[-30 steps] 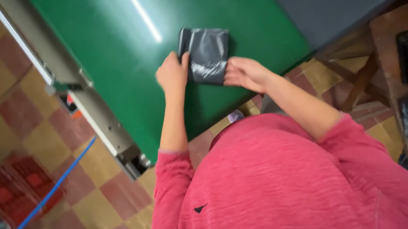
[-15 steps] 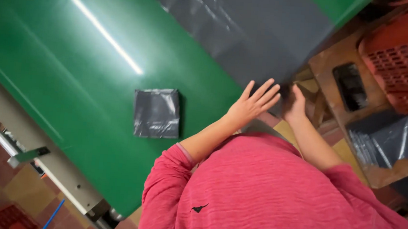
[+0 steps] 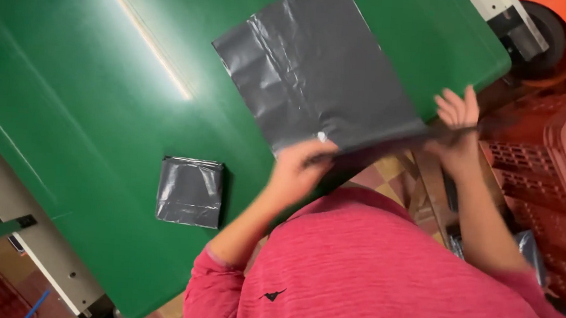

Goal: Folding black plastic bags on a conveyor belt and stacking them in a crate.

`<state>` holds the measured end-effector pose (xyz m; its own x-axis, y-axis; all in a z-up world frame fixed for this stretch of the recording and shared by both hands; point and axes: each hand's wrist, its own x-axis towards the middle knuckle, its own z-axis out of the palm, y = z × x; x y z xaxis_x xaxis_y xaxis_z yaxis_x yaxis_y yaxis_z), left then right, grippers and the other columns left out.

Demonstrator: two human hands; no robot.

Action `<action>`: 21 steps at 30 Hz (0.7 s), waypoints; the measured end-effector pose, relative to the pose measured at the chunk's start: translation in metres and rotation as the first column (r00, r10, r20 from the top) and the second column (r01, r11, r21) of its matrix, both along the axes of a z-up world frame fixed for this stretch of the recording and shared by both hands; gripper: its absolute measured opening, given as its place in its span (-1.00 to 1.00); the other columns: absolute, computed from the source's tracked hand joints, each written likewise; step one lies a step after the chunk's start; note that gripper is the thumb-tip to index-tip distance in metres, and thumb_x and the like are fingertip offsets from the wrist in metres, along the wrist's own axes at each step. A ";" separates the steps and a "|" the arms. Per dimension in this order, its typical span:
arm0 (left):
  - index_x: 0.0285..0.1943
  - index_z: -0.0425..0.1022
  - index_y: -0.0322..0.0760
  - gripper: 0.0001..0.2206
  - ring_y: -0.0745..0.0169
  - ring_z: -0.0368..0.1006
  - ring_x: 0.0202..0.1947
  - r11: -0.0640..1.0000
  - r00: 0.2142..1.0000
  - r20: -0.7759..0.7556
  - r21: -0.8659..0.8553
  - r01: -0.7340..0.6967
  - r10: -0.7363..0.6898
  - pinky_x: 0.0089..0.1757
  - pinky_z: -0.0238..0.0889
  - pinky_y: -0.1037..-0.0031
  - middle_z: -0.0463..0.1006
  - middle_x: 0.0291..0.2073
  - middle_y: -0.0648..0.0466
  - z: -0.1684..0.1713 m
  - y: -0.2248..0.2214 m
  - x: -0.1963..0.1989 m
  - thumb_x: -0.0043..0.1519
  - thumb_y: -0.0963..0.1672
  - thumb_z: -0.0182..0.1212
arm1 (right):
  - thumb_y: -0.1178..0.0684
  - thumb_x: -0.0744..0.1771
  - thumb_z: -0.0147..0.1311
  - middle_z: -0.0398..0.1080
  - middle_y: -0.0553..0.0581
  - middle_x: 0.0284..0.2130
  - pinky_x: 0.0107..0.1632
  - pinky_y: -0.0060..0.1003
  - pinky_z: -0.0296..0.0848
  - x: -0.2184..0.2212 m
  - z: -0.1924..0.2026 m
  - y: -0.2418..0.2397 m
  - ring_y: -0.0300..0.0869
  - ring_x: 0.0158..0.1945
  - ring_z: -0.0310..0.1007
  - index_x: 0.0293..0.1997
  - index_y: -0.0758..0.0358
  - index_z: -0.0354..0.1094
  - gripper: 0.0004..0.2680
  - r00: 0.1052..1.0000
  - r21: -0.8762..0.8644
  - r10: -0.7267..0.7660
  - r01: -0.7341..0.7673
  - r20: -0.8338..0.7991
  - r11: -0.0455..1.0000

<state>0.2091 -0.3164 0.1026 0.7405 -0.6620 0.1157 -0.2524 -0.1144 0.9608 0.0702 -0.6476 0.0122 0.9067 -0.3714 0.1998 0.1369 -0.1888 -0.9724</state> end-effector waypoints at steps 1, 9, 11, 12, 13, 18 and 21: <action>-0.02 0.58 -0.36 -0.78 0.09 0.62 -0.15 1.000 1.000 -0.006 0.002 -0.013 0.013 -0.09 0.45 0.38 0.64 -0.14 -0.06 -0.016 0.005 0.019 0.16 -0.23 0.21 | 0.32 0.11 0.29 0.12 0.20 0.39 0.42 -0.18 0.18 0.031 0.001 -0.010 -0.07 0.46 0.16 0.57 0.21 -0.35 -0.10 1.000 0.002 0.013 -0.013 -0.006 1.000; -0.03 0.55 -0.43 -0.78 0.42 0.43 -0.36 0.821 0.825 -0.018 0.110 -0.560 0.565 -0.25 0.34 0.45 0.59 -0.38 0.10 -0.144 0.023 0.188 0.33 -0.10 0.25 | 0.16 0.30 0.37 0.44 0.17 -0.11 -0.03 -0.26 0.47 0.266 -0.030 -0.036 -0.17 -0.08 0.43 0.21 0.31 0.27 -0.61 0.932 -0.261 0.120 -0.217 -0.342 0.941; 0.01 0.55 -0.42 -0.76 0.40 0.43 -0.39 0.791 0.801 0.010 0.151 -0.593 0.599 -0.26 0.35 0.44 0.60 -0.39 0.07 -0.148 0.025 0.191 0.32 -0.10 0.24 | 0.08 0.28 0.38 0.44 0.14 -0.13 -0.04 -0.21 0.45 0.290 -0.013 -0.022 -0.12 -0.12 0.46 0.20 0.27 0.28 -0.59 0.912 -0.394 0.044 -0.220 -0.408 0.892; 0.04 0.55 -0.42 -0.74 0.38 0.43 -0.41 0.764 0.782 0.038 0.190 -0.617 0.622 -0.26 0.35 0.43 0.61 -0.40 0.04 -0.150 0.025 0.193 0.31 -0.10 0.23 | 0.01 0.25 0.38 0.44 0.12 -0.15 -0.05 -0.16 0.43 0.303 -0.005 -0.016 -0.06 -0.16 0.49 0.18 0.22 0.29 -0.58 0.888 -0.521 -0.051 -0.221 -0.457 0.824; 0.04 0.55 -0.42 -0.74 0.38 0.43 -0.41 0.760 0.779 0.037 0.193 -0.620 0.626 -0.26 0.35 0.43 0.61 -0.40 0.04 -0.153 0.024 0.197 0.31 -0.10 0.23 | 0.01 0.25 0.38 0.44 0.12 -0.15 -0.05 -0.16 0.43 0.316 -0.003 -0.015 -0.06 -0.16 0.49 0.18 0.22 0.29 -0.58 0.887 -0.519 -0.045 -0.227 -0.460 0.824; 0.07 0.50 -0.41 -0.74 0.30 0.48 -0.34 0.697 0.710 -0.014 0.205 -0.688 0.705 -0.21 0.38 0.41 0.63 -0.32 -0.02 -0.162 0.032 0.189 0.34 -0.09 0.22 | -0.09 0.21 0.41 0.46 0.19 -0.03 0.19 -0.05 0.26 0.377 -0.027 -0.005 0.15 0.15 0.37 0.11 0.26 0.38 -0.57 0.916 -0.858 0.380 -0.297 -0.132 0.418; 0.17 0.39 -0.41 -0.64 0.08 0.44 -0.18 0.564 0.598 0.432 0.221 -0.796 0.675 -0.12 0.36 0.30 0.53 -0.11 -0.10 -0.102 0.017 0.172 0.32 -0.06 0.27 | -0.11 0.17 0.44 0.47 0.14 -0.24 0.07 0.05 0.28 0.399 -0.024 0.015 0.11 -0.05 0.43 -0.07 0.26 0.40 -0.61 0.849 -0.776 0.258 -0.527 -0.461 0.346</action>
